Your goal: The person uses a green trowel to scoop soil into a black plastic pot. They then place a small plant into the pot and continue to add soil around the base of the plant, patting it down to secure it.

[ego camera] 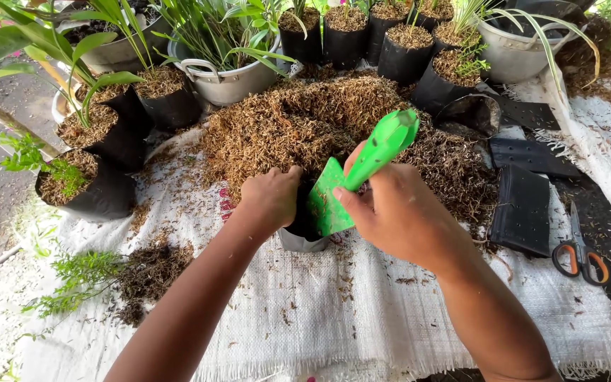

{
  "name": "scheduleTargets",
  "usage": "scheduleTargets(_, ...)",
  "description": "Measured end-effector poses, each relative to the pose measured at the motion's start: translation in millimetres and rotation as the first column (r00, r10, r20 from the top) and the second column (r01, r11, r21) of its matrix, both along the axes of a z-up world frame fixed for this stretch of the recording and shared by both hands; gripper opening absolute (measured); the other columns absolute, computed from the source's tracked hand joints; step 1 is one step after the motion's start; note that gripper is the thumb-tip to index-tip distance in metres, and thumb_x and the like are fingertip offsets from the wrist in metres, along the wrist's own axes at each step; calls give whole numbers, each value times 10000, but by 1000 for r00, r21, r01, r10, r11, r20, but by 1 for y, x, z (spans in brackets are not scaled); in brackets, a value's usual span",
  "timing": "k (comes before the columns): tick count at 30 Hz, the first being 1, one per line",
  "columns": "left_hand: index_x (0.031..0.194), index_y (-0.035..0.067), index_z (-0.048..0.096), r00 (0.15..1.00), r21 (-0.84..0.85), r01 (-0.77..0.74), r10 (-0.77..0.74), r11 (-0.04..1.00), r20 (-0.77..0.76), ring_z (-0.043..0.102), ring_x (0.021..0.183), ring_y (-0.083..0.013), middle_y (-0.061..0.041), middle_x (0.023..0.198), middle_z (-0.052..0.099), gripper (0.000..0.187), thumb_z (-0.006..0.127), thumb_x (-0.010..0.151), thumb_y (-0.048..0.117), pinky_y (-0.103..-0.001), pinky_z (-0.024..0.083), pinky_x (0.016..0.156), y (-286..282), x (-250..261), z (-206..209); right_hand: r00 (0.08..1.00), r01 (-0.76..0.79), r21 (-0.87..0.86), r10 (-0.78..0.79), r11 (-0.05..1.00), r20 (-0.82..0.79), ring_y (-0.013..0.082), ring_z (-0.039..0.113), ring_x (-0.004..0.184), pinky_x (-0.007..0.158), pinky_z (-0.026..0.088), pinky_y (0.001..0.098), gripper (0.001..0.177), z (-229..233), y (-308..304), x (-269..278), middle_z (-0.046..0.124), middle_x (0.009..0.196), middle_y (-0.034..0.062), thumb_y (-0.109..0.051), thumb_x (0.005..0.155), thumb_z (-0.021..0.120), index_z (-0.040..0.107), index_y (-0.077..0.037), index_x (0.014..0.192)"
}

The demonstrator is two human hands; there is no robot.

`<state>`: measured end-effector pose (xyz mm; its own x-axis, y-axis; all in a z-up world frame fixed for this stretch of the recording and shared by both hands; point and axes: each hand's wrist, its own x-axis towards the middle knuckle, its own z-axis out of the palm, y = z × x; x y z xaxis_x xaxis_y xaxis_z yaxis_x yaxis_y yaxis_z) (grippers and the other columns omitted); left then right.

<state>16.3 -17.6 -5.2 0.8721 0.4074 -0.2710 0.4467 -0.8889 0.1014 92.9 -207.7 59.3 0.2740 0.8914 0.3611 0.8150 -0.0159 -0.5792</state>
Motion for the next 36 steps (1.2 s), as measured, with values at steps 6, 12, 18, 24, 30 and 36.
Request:
scheduleTargets(6,1330,62,586,998,90,-51,54,995,-33,735,952,-408,-201,1038,711,417,553,915,78,-526,599,784,34,13,-41,1000,14,-47,-14,999,9,180,629,400,410,541,317,155,-3,0,-4,658,701,161,-91,973,576,635,50,998)
scheduleTargets(12,1209,34,658,1000,17,-6,5,1000,29,741,928,-419,-214,974,733,330,601,887,76,-545,604,764,36,26,-53,997,0,1,0,1000,81,259,662,441,403,511,351,160,-10,3,3,635,673,177,-117,975,602,597,41,947)
scheduleTargets(18,1157,58,676,996,77,22,-29,997,88,753,901,-402,-188,922,736,292,525,908,58,-527,612,733,31,14,-46,991,88,44,-92,995,98,240,619,383,407,487,321,183,-7,-2,2,608,588,166,-146,990,598,595,29,935)
scheduleTargets(24,1152,72,687,1000,46,-14,14,999,-9,742,941,-416,-198,936,737,310,518,894,55,-534,601,785,31,9,-35,998,54,-77,-53,996,16,157,518,346,396,501,317,142,-5,9,-8,655,694,177,-73,974,582,637,54,1005)
scheduleTargets(30,1036,24,689,982,-30,-6,11,1000,189,745,861,-437,-225,871,715,209,565,873,67,-518,605,686,49,29,-55,994,69,-131,-56,989,98,186,536,366,377,449,311,152,-6,8,-2,626,614,123,-118,982,578,636,21,959)
scheduleTargets(36,1133,-29,677,985,-169,-2,31,986,170,720,958,-462,-289,1006,707,278,680,902,126,-532,605,808,9,8,36,996,87,-247,-78,965,42,155,528,380,395,466,295,161,-4,6,-2,652,683,154,-107,987,579,647,38,1002)
